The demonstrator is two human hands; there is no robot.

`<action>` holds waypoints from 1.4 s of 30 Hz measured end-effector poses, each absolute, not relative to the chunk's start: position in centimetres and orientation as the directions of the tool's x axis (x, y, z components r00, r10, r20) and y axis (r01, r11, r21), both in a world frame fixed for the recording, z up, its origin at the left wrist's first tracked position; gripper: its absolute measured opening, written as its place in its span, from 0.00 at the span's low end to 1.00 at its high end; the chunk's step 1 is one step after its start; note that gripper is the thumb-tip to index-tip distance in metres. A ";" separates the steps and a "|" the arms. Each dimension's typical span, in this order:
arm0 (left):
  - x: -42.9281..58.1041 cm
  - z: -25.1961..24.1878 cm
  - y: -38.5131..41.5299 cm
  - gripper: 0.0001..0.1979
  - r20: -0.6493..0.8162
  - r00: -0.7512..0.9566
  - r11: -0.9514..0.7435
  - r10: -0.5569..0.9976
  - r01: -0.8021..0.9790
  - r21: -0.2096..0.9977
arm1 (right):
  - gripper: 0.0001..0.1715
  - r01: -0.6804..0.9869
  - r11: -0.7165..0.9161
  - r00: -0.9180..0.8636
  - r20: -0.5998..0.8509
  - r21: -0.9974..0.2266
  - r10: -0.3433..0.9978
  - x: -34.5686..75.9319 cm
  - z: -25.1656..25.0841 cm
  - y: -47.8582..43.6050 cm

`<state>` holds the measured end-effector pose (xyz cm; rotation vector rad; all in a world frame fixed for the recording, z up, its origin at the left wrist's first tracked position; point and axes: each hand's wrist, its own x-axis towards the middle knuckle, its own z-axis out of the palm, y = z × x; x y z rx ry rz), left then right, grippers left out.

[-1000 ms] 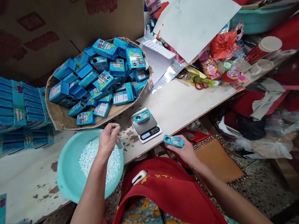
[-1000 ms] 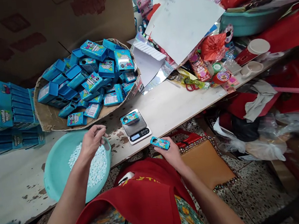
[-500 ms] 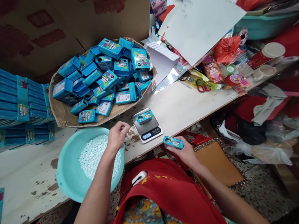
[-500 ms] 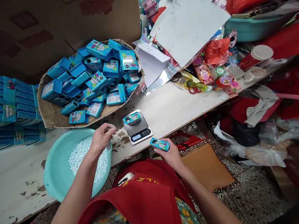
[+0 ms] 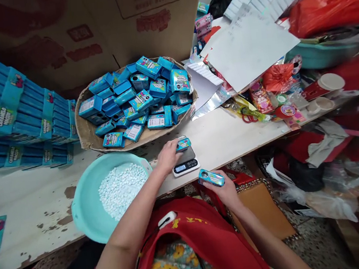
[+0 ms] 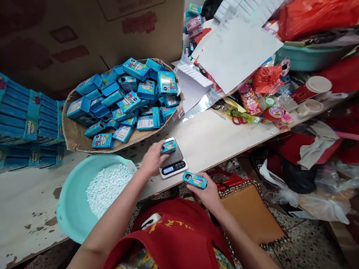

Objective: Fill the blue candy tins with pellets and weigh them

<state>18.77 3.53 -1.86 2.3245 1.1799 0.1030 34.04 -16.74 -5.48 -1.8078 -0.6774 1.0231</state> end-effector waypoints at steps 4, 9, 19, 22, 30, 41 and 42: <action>20.8 1.2 4.5 0.21 -0.260 0.591 -0.449 0.764 0.776 0.443 | 0.27 -0.032 -0.403 0.487 -0.366 -0.915 0.793 34.1 -4.5 -15.8; 5.8 8.1 2.7 0.27 -0.245 0.269 -0.111 0.932 0.851 0.513 | 0.29 -0.004 -0.359 0.578 -0.295 -0.933 0.761 33.5 -3.8 -14.3; -20.1 -1.5 4.5 0.30 -0.226 -0.717 0.735 0.660 0.678 -0.002 | 0.26 0.046 -0.216 0.295 -0.193 -0.975 0.936 25.5 0.5 -8.0; -21.4 -4.3 4.9 0.26 -0.256 -0.733 0.774 0.630 0.620 0.127 | 0.29 0.017 -0.246 0.309 -0.229 -0.969 0.923 23.8 0.6 -7.1; -12.0 -5.8 0.2 0.20 0.142 -0.185 0.115 0.973 0.910 0.398 | 0.27 0.084 -0.297 0.198 -0.276 -0.951 0.941 20.1 0.2 -6.0; 1.1 -11.8 -3.7 0.16 -0.268 0.508 -0.360 0.818 0.818 0.449 | 0.27 0.039 -0.271 0.210 -0.257 -0.962 0.943 18.5 -0.8 -4.9; 0.1 -11.7 -4.0 0.15 -0.287 0.501 -0.325 0.816 0.810 0.489 | 0.27 0.034 -0.268 0.210 -0.255 -0.963 0.944 18.5 -0.8 -4.9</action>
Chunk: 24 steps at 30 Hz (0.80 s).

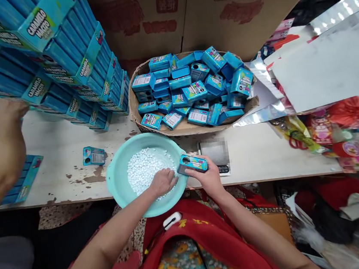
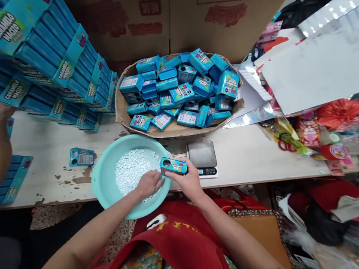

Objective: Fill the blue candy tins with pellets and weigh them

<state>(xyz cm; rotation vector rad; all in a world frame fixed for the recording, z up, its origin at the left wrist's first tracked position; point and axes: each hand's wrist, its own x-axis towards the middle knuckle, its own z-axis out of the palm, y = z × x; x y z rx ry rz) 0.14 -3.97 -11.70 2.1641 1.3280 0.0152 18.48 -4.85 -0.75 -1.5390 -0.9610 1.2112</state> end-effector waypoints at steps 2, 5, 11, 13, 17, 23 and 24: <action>-1.8 -11.3 -4.0 0.13 -0.317 0.420 -0.203 0.851 0.818 0.539 | 0.27 0.027 -0.263 0.199 -0.253 -0.964 0.947 18.4 -0.8 -4.7; -3.5 -9.5 -3.4 0.13 -0.306 0.246 -0.052 0.920 0.850 0.525 | 0.27 0.068 -0.231 0.157 -0.218 -0.971 0.963 17.9 -1.0 -4.6; -2.2 -1.3 -1.8 0.14 -0.355 -0.291 0.305 0.889 -0.203 0.931 | 0.20 0.340 0.009 -0.086 -0.022 -0.940 0.996 15.4 -2.0 -4.0; -1.1 0.8 -1.4 0.13 -0.372 -0.310 0.200 0.875 -0.468 0.861 | 0.17 0.376 0.096 -0.166 0.035 -0.922 0.985 14.3 -2.4 -3.7; 0.3 1.7 -0.5 0.13 -0.339 -0.400 0.060 0.852 -0.568 0.821 | 0.17 0.396 0.157 -0.210 0.078 -0.905 0.975 12.9 -3.0 -3.3; 0.7 1.2 0.2 0.19 -0.342 -0.448 0.037 0.826 -0.562 0.826 | 0.18 0.401 0.153 -0.200 0.077 -0.903 0.977 13.1 -3.1 -3.1; 0.6 1.4 0.3 0.20 -0.363 -0.432 0.054 0.826 -0.580 0.813 | 0.18 0.394 0.141 -0.194 0.068 -0.908 0.979 13.2 -3.1 -3.0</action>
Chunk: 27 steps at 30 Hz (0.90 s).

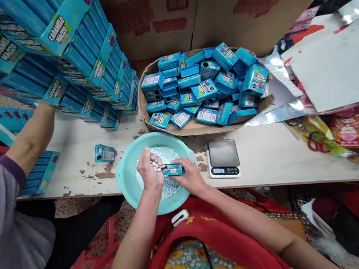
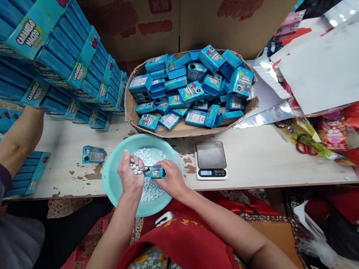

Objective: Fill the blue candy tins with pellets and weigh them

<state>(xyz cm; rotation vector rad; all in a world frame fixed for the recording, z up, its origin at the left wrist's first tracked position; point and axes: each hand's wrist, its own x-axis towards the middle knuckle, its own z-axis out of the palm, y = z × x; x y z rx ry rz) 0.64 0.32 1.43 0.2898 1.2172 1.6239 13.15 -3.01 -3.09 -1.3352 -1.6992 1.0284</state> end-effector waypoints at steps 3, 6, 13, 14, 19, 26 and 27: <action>0.3 2.4 0.5 0.22 -0.429 -0.350 0.125 0.833 -0.636 0.762 | 0.19 0.334 0.086 -0.179 0.026 -0.939 0.984 13.5 -2.9 -2.9; -0.6 2.2 0.1 0.23 -0.427 -0.326 0.169 0.844 -0.593 0.787 | 0.21 0.225 0.021 -0.169 -0.017 -0.974 0.985 14.4 -2.5 -2.8; -5.0 -2.5 -1.3 0.18 -0.249 -0.378 0.413 0.892 0.454 0.790 | 0.27 0.009 0.003 -0.082 0.002 -1.000 0.997 18.1 -2.0 -2.5; -5.3 -2.5 -1.0 0.20 -0.218 -0.384 0.401 0.897 0.502 0.766 | 0.26 0.010 0.004 -0.048 0.004 -1.000 0.999 18.7 -2.0 -2.4; -2.6 1.2 4.0 0.16 0.045 -0.343 0.158 0.938 0.540 0.827 | 0.25 0.027 -0.036 0.110 -0.033 -0.999 0.993 22.4 -1.8 -2.2; 10.3 1.7 18.1 0.24 0.189 0.310 -0.363 0.932 0.818 0.446 | 0.26 0.083 -0.131 0.384 -0.090 -0.988 0.919 28.5 -5.7 -2.4; 11.9 1.4 19.8 0.27 0.139 0.363 -0.388 0.921 0.838 0.383 | 0.25 0.106 -0.131 0.413 -0.076 -0.986 0.908 29.0 -6.5 -2.2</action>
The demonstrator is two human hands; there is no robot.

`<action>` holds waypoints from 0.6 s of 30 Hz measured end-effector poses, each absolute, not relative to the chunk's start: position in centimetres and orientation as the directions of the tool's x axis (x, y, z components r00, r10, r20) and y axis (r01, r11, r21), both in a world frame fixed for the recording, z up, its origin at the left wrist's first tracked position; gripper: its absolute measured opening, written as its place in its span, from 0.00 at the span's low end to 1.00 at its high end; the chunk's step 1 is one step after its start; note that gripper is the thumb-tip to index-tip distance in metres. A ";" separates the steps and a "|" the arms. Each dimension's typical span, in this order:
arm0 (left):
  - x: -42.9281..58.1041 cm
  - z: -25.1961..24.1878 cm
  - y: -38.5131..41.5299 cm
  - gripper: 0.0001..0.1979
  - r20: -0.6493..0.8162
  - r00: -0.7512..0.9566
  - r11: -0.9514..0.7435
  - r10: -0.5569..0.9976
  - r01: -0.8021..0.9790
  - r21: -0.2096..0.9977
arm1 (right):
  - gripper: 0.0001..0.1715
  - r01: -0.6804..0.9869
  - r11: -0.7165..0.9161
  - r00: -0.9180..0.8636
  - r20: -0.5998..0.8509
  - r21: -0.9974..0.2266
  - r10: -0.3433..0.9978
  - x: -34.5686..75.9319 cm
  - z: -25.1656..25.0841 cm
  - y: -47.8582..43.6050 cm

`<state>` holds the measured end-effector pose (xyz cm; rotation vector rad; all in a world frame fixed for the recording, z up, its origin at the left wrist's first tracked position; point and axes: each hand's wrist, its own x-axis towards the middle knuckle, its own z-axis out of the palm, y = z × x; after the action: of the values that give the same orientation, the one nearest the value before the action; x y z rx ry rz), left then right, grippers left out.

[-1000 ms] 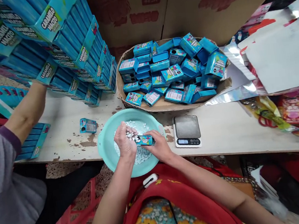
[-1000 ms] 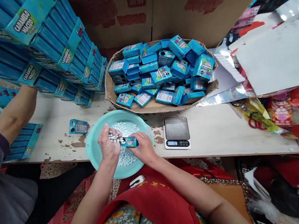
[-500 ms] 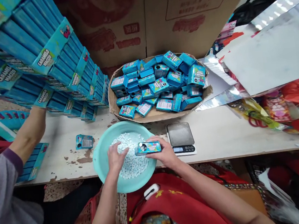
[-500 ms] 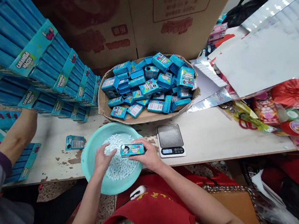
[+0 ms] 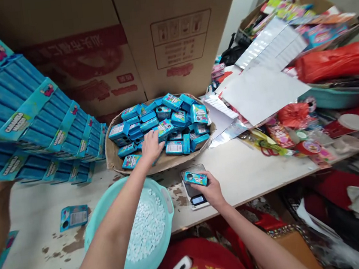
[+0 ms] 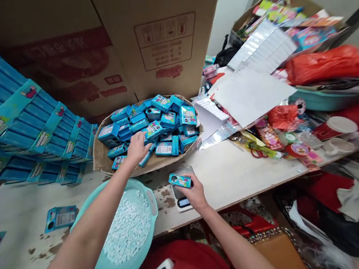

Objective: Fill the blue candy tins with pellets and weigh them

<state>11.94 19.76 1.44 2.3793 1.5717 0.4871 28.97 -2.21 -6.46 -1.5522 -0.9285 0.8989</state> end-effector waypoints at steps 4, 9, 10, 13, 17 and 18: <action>16.2 0.8 23.6 0.31 0.019 0.379 -0.374 0.925 0.902 0.217 | 0.31 0.184 -0.130 0.430 -0.039 -0.974 0.902 30.1 -8.2 -2.1; 15.9 1.0 22.5 0.23 0.019 0.380 -0.380 0.925 0.919 0.105 | 0.42 0.247 -0.114 0.513 0.030 -0.962 0.858 31.7 -7.2 -5.1; 15.2 1.1 21.6 0.21 0.006 0.384 -0.382 0.923 0.916 0.119 | 0.38 0.233 -0.119 0.548 0.029 -0.965 0.836 32.1 -6.7 -6.0; 12.3 2.2 17.6 0.20 0.041 0.299 -0.298 0.953 0.909 0.290 | 0.30 0.202 -0.111 0.626 0.042 -0.973 0.779 33.0 -4.7 -8.3; 9.3 4.4 9.7 0.21 -0.035 0.103 -0.020 0.994 0.493 0.870 | 0.24 0.141 -0.058 0.558 0.031 -0.988 0.829 33.2 -1.7 -9.0; 9.2 4.8 7.7 0.23 -0.123 0.103 0.090 0.987 0.277 0.957 | 0.24 0.095 -0.046 0.514 0.010 -0.994 0.858 33.2 -1.0 -8.7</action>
<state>9.19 7.71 4.81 1.3772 1.3627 0.8979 33.17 -8.67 -1.01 -1.5055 -0.8621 0.7622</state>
